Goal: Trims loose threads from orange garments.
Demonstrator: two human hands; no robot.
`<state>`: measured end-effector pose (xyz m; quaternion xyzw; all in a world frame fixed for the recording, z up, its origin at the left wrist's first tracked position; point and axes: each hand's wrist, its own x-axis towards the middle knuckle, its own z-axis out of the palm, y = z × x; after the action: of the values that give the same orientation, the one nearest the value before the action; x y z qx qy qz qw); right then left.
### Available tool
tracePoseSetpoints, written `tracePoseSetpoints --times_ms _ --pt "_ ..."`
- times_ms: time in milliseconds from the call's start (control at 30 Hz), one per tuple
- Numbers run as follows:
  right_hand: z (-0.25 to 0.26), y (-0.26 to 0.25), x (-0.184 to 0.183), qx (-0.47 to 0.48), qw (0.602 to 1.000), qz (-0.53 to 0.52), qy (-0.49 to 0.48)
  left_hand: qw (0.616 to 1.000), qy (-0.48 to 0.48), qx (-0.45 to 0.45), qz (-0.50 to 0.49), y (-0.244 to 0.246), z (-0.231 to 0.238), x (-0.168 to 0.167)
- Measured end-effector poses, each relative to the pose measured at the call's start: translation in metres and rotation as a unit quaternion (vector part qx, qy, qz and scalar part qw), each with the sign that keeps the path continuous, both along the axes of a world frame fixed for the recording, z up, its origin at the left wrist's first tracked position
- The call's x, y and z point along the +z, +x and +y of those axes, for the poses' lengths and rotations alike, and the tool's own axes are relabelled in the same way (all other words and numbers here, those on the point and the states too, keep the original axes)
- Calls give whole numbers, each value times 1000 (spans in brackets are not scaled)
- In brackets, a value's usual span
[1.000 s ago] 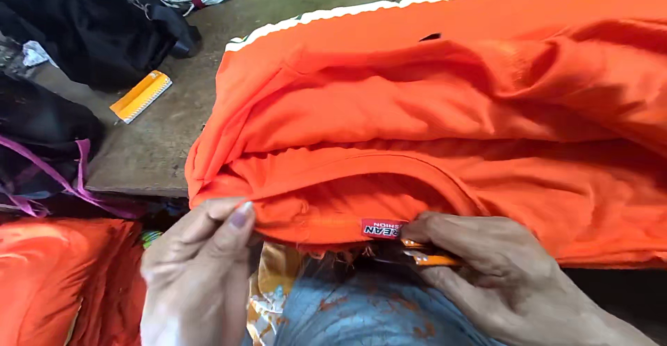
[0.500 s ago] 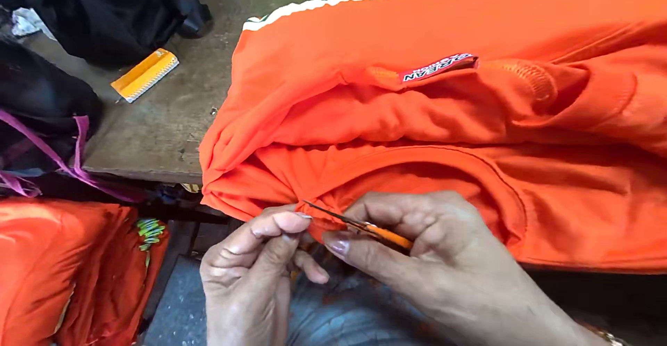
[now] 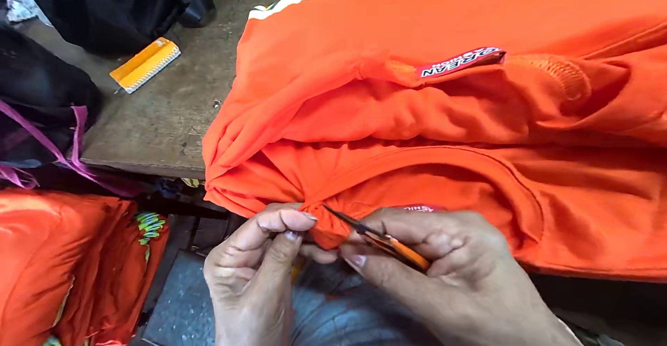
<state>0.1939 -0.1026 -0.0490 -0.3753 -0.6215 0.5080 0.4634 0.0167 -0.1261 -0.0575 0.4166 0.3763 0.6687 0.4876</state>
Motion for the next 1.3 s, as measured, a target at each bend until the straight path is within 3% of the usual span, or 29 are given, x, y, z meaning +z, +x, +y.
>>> tracePoseSetpoints --times_ms 133,267,433,533,633,867,1300 --pt "-5 5 -17 4 980 -81 183 1000 -8 -3 16 1 -3 -1" --pt "-9 7 -19 10 951 -157 267 996 -2 46 71 10 -1 -1" --pt "-11 11 -17 43 941 -188 277 997 10 32 71 13 0 -3" --pt "-12 25 -15 70 965 -153 199 999 -18 7 27 12 -4 3" --pt "-11 40 -11 21 970 -182 161 999 -30 -31 -12 7 -7 5" --pt "-15 49 -6 -103 872 -368 305 982 -54 -107 -147 2 -9 8" --pt "6 44 -13 -113 830 -354 416 930 -96 -144 -324 7 -13 6"
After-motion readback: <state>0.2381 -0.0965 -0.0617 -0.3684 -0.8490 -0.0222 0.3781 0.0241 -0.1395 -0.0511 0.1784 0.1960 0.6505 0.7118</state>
